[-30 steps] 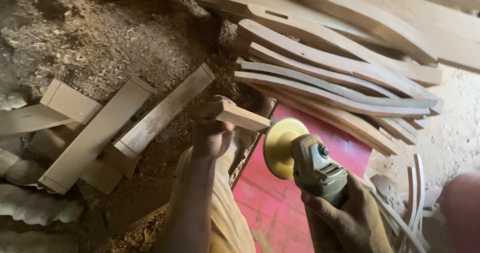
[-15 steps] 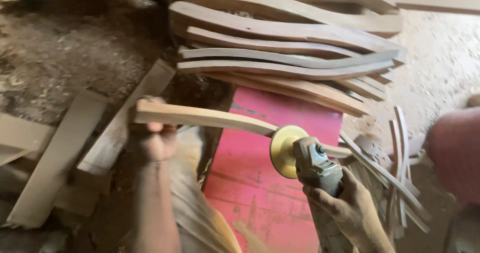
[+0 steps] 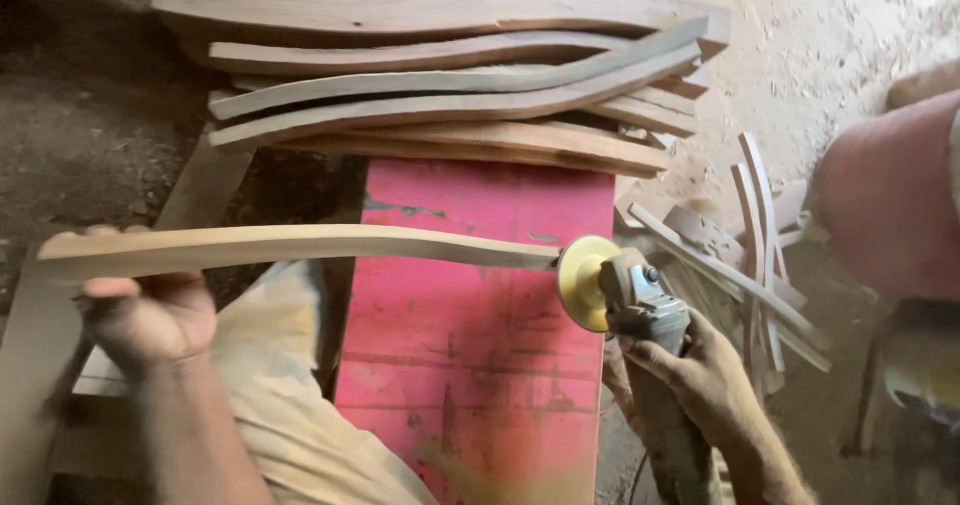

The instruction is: Using an angle grinder with a sanding attachment to shape and smooth curved wooden pieces.

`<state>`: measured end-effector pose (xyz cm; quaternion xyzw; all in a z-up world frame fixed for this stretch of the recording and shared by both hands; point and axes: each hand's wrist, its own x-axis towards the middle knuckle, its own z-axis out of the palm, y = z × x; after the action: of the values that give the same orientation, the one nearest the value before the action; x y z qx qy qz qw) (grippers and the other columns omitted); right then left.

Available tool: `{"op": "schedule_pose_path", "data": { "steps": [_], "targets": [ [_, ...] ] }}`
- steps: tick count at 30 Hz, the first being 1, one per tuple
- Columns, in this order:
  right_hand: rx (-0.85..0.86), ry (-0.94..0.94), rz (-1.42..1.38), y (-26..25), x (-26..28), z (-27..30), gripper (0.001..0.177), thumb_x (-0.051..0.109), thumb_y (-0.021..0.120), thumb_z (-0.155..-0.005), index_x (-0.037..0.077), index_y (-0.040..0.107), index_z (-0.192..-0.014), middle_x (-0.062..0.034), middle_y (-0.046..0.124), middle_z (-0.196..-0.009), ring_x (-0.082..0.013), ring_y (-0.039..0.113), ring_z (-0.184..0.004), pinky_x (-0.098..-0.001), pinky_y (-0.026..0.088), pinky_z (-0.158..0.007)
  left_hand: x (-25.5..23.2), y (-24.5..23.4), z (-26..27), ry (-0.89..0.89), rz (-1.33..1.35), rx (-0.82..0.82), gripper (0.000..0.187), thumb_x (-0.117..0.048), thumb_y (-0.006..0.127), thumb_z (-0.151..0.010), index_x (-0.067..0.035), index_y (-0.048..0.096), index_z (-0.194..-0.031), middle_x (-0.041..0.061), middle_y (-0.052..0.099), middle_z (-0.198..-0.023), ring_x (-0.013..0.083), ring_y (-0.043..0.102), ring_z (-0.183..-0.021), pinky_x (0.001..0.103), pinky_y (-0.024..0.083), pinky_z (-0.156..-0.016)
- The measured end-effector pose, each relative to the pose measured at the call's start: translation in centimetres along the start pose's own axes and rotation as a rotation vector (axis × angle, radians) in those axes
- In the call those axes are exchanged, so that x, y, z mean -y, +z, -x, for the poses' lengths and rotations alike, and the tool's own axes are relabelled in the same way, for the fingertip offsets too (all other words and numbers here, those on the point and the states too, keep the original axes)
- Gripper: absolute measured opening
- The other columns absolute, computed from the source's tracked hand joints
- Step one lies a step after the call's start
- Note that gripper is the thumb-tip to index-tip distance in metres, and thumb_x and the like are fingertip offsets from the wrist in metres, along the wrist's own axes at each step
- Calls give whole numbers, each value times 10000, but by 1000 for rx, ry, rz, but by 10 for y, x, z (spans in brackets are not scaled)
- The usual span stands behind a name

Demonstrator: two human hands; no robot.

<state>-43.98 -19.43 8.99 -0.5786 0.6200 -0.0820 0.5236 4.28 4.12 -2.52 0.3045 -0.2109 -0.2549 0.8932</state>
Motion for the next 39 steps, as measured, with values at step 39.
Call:
{"op": "schedule_pose_path", "data": {
  "steps": [39],
  "targets": [
    [302, -511, -498, 13, -50, 33, 600, -14, 753, -864, -15, 612, -1447, -244, 760, -1238, -309, 730, -1061, -463, 551, -931, 33, 80, -6, -178, 557, 103, 843, -819, 394, -964, -52, 631, -1223, 93, 596, -1188, 249, 533, -1133, 439, 422, -1103]
  ]
}}
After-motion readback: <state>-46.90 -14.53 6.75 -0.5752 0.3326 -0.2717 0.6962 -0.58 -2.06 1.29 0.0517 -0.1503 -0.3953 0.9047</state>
